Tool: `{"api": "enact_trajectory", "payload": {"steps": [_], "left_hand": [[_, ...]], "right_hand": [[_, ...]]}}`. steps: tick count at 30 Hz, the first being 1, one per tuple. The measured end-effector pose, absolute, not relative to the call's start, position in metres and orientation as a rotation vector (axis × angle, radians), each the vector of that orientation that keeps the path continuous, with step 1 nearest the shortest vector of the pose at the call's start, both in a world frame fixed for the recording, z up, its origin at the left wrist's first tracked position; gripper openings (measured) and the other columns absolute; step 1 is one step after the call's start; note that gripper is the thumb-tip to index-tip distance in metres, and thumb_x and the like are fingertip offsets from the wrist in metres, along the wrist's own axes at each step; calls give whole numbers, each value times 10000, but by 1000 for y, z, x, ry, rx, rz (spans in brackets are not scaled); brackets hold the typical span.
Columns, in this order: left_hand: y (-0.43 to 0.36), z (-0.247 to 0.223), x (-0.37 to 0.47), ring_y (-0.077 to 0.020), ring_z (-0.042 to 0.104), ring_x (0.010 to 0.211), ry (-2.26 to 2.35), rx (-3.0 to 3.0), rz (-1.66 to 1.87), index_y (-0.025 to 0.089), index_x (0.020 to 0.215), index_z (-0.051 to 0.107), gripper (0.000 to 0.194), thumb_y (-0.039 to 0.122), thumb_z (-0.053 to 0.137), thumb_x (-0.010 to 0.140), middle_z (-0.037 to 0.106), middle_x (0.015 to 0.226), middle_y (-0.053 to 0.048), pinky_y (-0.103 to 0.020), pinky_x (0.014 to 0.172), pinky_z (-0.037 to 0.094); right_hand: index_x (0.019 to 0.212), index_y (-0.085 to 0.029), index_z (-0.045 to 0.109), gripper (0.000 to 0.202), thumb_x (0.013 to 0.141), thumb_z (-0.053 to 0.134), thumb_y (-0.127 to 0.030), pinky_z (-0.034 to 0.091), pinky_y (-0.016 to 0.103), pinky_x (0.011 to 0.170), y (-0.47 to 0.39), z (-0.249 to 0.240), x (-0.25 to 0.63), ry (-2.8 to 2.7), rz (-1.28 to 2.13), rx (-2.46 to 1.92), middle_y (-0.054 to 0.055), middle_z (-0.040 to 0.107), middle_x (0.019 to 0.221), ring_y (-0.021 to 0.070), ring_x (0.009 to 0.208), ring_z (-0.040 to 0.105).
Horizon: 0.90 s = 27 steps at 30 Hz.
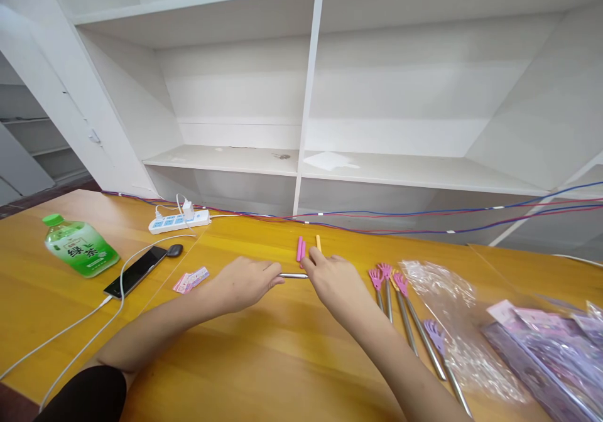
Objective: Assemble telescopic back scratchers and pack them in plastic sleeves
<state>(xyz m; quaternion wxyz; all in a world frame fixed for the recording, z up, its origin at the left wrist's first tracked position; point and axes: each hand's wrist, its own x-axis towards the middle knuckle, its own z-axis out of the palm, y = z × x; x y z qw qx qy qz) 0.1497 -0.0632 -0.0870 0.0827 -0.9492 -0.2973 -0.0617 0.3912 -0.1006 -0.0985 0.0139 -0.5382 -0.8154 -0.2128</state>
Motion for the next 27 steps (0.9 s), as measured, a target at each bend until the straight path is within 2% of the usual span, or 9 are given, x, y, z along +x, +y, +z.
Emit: {"api": "enact_trajectory", "payload": {"steps": [4,10,14,17,20,22,27], "left_hand": [[-61,-89,152,-200,678,600,-922,-2833,-177,220,1020,553,266,413,396,1114,739,824,-23,-290,512,334],[-41,-81,136,-171,613,552,-949,-2759,-268,236,955,589,284,419,430,1102,694,736,2,-278,533,310],[-9,-65,112,-175,622,678,-990,-2619,-430,226,921,625,335,417,422,1107,683,758,-15,-285,583,289],[20,-54,90,-198,613,777,-982,-2517,-486,222,909,648,327,382,438,1101,698,794,-34,-319,650,302],[47,-46,59,-225,587,871,-1000,-2473,-535,222,936,675,335,411,448,1094,722,852,-59,-350,740,324],[62,-42,37,-240,570,933,-1079,-2456,-589,235,970,688,327,414,442,1093,742,903,-65,-362,799,330],[83,-43,7,-248,556,1011,-1130,-2547,-633,243,1026,697,311,433,459,1087,770,967,-55,-388,914,334]], "right_hand": [[914,-152,620,190,947,517,5,281,313,701,-94,-102,394,-2475,-742,-1404,40,574,889,138,668,442],[809,-146,607,201,925,534,1,271,321,755,-86,-92,424,-2391,-771,-1348,59,568,829,174,749,438],[806,-156,615,208,846,547,37,274,315,753,-76,-79,487,-2259,-932,-1430,59,575,804,190,787,482],[788,-162,624,204,858,556,17,308,309,788,-72,-75,542,-2140,-1083,-1456,56,599,795,179,817,521],[732,-161,660,188,826,602,-8,325,309,769,-74,-77,596,-2056,-1116,-1469,57,608,735,167,772,536],[631,-163,663,180,737,647,-19,299,315,705,-77,-80,629,-1939,-1120,-1449,58,602,652,147,658,489],[487,-168,640,202,657,681,-67,239,328,652,-79,-83,682,-1764,-1043,-1637,62,567,545,104,558,392]]}}
